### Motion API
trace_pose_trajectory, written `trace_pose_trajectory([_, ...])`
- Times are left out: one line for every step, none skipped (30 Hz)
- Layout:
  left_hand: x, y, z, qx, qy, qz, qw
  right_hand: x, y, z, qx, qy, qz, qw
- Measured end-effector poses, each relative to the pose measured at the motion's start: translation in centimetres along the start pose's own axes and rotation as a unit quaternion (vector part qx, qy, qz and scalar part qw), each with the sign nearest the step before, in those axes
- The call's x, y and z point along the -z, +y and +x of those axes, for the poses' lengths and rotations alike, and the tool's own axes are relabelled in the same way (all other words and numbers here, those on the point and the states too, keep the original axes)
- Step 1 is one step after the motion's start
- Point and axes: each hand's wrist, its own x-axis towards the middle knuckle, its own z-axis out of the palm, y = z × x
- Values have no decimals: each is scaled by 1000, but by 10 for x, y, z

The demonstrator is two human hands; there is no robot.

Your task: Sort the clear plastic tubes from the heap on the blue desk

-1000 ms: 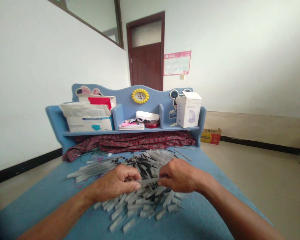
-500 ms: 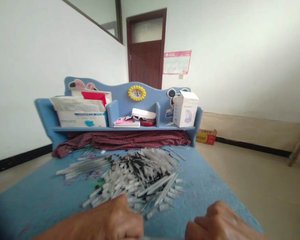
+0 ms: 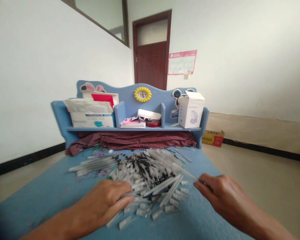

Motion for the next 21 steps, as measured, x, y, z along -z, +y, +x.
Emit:
trace_pose_trajectory([-3, 0, 9, 11, 9, 29, 999, -1, -14, 18, -7, -6, -13, 1000])
trace_pose_trajectory([-6, 0, 18, 24, 16, 55, 998, -3, -27, 36, -8, 6, -35, 999])
trace_pose_trajectory([-8, -1, 26, 35, 21, 76, 996, -7, -38, 52, -3, 13, -60, 998])
trace_pose_trajectory([-11, -2, 32, 44, 26, 90, 995, -11, -47, 67, -5, 18, -88, 996])
trace_pose_trajectory([-13, -4, 36, 52, 32, 100, 993, -15, -55, 81, 1, 14, -111, 994])
trace_pose_trajectory([-15, -6, 40, 56, 38, 106, 992, -20, -62, 94, -1, 14, -132, 991])
trace_pose_trajectory([-17, -7, 42, 57, 45, 109, 991, -24, -68, 106, -3, 9, -149, 989])
trace_pose_trajectory([-19, -9, 42, 58, 52, 110, 991, -28, -73, 116, -6, 6, -163, 987])
trace_pose_trajectory([-20, -10, 42, 58, 59, 109, 991, -31, -78, 125, -9, 4, -173, 985])
trace_pose_trajectory([-22, -10, 42, 58, 66, 108, 990, -33, -82, 132, -9, -1, -179, 984])
trace_pose_trajectory([-22, -11, 40, 58, 73, 106, 990, -35, -86, 137, -8, -5, -183, 983])
trace_pose_trajectory([-22, -12, 38, 61, 77, 103, 990, -37, -88, 141, -6, -8, -186, 982])
trace_pose_trajectory([-22, -13, 36, 65, 80, 101, 990, -38, -89, 143, -5, -11, -188, 982])
trace_pose_trajectory([-20, -15, 33, 69, 81, 98, 989, -40, -89, 143, -2, -13, -188, 982])
trace_pose_trajectory([-18, -18, 31, 72, 81, 96, 989, -41, -88, 142, 1, -14, -187, 982])
trace_pose_trajectory([-15, -22, 28, 75, 82, 94, 989, -42, -86, 139, 2, -14, -185, 983])
trace_pose_trajectory([-12, -27, 26, 78, 83, 93, 989, -42, -84, 136, 5, -16, -181, 983])
trace_pose_trajectory([-7, -33, 24, 82, 85, 94, 989, -43, -81, 132, 7, -17, -178, 984])
trace_pose_trajectory([-3, -40, 23, 92, 85, 98, 987, -43, -78, 127, 7, -17, -175, 984])
trace_pose_trajectory([2, -48, 22, 109, 82, 105, 985, -43, -75, 122, 7, -14, -171, 985])
trace_pose_trajectory([7, -56, 21, 132, 74, 115, 982, -42, -72, 116, 4, -8, -167, 986])
